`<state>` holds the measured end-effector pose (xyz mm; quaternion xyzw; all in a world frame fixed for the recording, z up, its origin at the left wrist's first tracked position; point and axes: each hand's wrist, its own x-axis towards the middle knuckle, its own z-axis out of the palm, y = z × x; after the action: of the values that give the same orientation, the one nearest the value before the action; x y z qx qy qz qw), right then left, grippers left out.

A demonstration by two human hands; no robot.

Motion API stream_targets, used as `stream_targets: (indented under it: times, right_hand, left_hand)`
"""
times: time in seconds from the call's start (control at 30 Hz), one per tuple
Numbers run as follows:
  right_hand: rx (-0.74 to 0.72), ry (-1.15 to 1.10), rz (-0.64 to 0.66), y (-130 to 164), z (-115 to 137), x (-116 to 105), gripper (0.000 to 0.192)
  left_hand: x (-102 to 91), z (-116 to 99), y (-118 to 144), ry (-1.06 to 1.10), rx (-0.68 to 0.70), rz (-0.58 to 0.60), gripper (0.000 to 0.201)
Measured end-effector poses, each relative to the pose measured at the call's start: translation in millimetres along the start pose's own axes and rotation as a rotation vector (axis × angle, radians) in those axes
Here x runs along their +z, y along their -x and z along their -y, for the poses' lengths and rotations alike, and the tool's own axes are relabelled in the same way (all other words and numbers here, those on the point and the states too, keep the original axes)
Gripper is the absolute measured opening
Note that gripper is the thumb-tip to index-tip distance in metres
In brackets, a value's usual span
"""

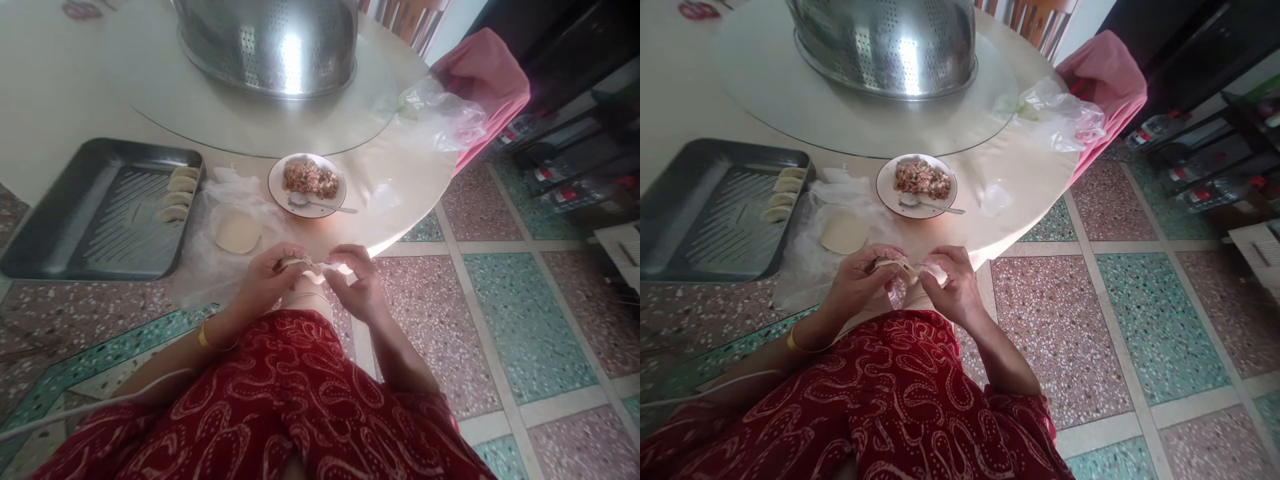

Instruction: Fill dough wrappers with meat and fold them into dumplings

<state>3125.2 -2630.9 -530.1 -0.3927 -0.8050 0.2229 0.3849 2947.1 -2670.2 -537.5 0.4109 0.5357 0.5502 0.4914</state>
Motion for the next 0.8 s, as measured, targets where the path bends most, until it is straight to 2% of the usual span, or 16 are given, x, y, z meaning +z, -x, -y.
stream_targets:
  times: [0.27,0.53,0.8]
  right_hand:
    - [0.108,0.01,0.055,2,3,7,0.004]
    - [0.257,-0.116,0.056,-5,0,13,0.007]
    - [0.227,-0.181,0.084,-8,5,17,0.007]
  left_hand:
    - [2.4,3,0,-0.042,0.036,-0.001,0.012]
    - [0.4,14,-1,-0.091,0.074,0.123,0.013]
    - [-1.5,19,-2,-0.134,0.099,0.141,0.015]
